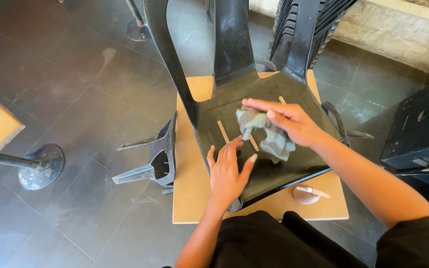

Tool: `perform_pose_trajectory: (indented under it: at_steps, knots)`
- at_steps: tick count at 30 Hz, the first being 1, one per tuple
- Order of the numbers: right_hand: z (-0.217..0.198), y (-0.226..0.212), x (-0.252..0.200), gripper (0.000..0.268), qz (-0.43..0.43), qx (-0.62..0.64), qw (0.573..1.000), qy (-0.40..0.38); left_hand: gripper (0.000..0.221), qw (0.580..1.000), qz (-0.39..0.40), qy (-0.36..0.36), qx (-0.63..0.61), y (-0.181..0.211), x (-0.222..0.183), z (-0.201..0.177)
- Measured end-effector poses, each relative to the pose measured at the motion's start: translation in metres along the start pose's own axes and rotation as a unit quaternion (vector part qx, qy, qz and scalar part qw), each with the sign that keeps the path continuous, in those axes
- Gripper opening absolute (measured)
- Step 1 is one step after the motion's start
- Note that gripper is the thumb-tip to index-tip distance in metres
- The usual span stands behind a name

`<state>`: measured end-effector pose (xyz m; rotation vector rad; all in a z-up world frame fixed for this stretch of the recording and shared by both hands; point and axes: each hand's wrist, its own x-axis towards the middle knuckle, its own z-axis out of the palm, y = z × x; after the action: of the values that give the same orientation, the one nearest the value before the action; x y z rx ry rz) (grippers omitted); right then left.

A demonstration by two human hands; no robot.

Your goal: Spraying and wiping down plastic chairs with a cleaning cloth in a bar seating area.

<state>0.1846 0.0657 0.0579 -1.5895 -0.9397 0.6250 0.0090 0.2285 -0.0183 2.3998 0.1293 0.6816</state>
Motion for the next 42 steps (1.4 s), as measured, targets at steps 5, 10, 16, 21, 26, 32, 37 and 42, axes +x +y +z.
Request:
perform_pose_trajectory:
  at_steps: [5,10,16,21,26,32,37,42]
  knots:
    - [0.026,-0.001,-0.009,0.046,-0.111,-0.017,0.993,-0.030,0.044,0.970,-0.084,-0.108,-0.202,0.002,0.005,0.012]
    - [0.008,0.004,-0.022,0.041,-0.138,-0.168,0.975,0.054,0.032,0.881,-0.168,-0.135,-0.422,0.000,-0.002,0.041]
    - [-0.034,-0.006,-0.057,0.020,0.027,-0.219,0.967,0.125,0.033,0.814,-0.113,0.087,-0.563,-0.001,0.004,0.014]
    - [-0.071,-0.022,-0.066,0.021,-0.172,-0.089,0.971,0.141,0.047,0.879,-0.140,0.101,-0.445,0.046,0.029,-0.023]
    - [-0.109,-0.023,-0.052,0.045,0.075,-0.525,0.843,0.085,0.055,0.961,-0.134,0.092,-0.223,0.047,0.047,-0.010]
    - [-0.077,0.077,-0.019,0.064,-0.208,-0.461,0.849,-0.156,0.052,0.991,-0.091,0.100,0.002,0.026,0.023,0.047]
    - [-0.087,0.139,0.039,0.071,-0.239,-0.585,0.750,-0.198,0.038,0.997,-0.065,-0.015,0.029,0.023,0.019,0.051]
    - [-0.065,0.143,0.056,0.088,-0.221,-0.606,0.759,-0.091,0.036,0.999,-0.046,0.017,0.025,0.019,0.019,0.046]
